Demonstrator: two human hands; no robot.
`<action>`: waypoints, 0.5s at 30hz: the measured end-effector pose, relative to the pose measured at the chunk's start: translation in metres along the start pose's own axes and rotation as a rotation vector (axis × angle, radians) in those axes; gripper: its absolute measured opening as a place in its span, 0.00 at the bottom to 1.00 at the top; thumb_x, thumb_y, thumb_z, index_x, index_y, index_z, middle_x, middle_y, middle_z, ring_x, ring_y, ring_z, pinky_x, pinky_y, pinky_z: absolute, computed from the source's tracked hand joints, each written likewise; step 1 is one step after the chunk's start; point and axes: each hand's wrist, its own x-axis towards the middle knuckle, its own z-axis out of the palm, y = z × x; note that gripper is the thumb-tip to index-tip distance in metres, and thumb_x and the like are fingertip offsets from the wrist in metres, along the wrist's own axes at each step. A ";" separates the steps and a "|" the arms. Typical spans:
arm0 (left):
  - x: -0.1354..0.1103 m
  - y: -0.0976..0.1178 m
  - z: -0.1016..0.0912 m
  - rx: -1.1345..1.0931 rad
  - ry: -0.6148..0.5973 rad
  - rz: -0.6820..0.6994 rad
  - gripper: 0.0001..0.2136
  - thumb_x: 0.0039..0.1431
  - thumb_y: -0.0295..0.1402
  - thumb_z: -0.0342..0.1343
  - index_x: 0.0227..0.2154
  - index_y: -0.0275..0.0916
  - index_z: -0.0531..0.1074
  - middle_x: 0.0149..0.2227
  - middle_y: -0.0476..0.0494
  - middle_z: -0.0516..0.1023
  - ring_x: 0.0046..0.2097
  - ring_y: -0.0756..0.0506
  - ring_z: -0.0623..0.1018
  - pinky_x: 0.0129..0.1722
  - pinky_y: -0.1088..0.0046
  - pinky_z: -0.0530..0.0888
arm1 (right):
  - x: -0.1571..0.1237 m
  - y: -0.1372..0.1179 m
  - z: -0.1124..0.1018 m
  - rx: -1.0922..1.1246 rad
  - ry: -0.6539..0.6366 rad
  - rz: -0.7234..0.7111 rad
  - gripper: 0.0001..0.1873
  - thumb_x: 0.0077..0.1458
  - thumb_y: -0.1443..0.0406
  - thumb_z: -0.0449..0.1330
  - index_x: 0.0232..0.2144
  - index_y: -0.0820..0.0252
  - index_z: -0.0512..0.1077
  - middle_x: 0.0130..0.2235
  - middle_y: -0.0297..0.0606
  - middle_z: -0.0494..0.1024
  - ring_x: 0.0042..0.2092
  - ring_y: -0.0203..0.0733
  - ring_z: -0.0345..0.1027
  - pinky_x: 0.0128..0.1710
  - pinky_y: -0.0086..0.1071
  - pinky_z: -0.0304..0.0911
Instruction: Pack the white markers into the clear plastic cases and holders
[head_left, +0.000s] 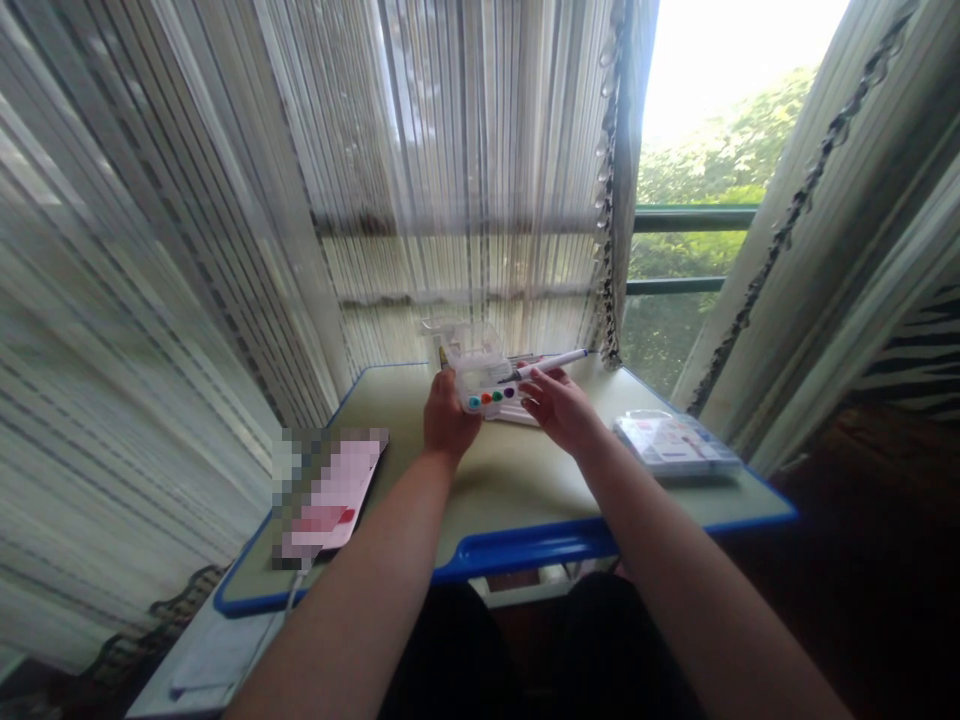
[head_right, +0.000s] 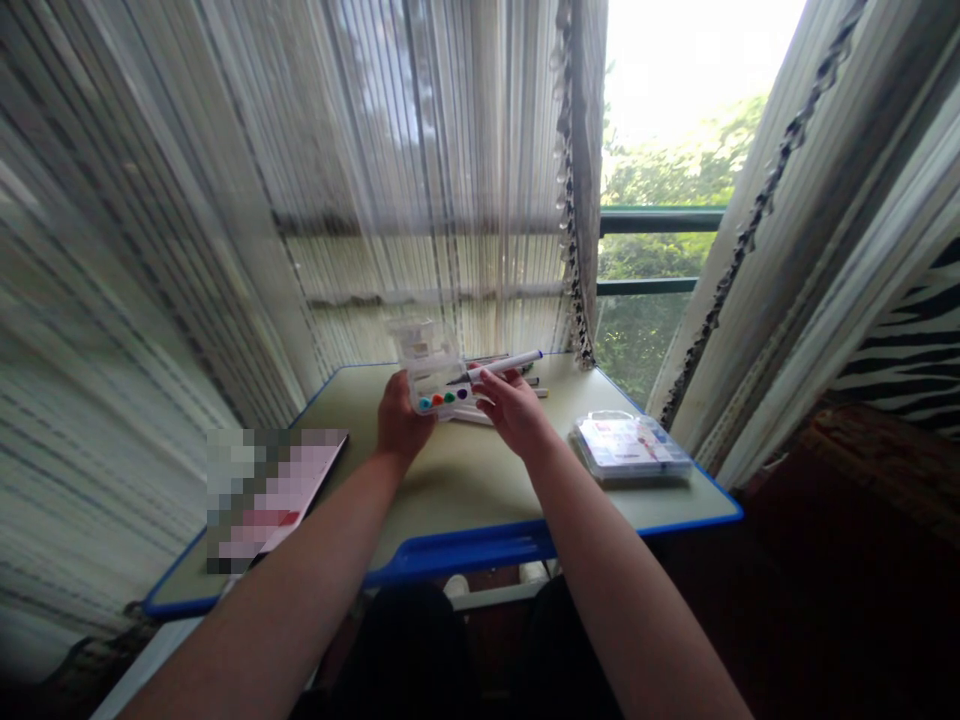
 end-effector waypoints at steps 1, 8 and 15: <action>0.000 0.000 0.000 -0.001 0.002 0.001 0.11 0.49 0.30 0.53 0.38 0.38 0.64 0.38 0.39 0.73 0.42 0.41 0.75 0.42 0.62 0.73 | 0.000 0.001 0.000 -0.009 0.011 -0.003 0.16 0.41 0.64 0.70 0.33 0.52 0.69 0.36 0.26 0.79 0.31 0.29 0.71 0.24 0.20 0.64; 0.000 -0.002 0.000 0.012 0.015 0.021 0.11 0.50 0.31 0.53 0.37 0.38 0.64 0.38 0.39 0.73 0.41 0.41 0.75 0.41 0.62 0.74 | 0.000 0.004 0.002 -0.078 0.040 -0.060 0.19 0.37 0.65 0.71 0.32 0.53 0.68 0.35 0.28 0.80 0.29 0.30 0.69 0.22 0.21 0.61; -0.001 -0.003 0.000 0.020 0.019 0.029 0.12 0.48 0.31 0.54 0.38 0.39 0.64 0.38 0.39 0.73 0.41 0.41 0.75 0.42 0.63 0.74 | 0.001 0.003 0.005 -0.059 0.045 -0.117 0.17 0.35 0.66 0.72 0.30 0.55 0.72 0.33 0.30 0.79 0.28 0.29 0.66 0.21 0.21 0.58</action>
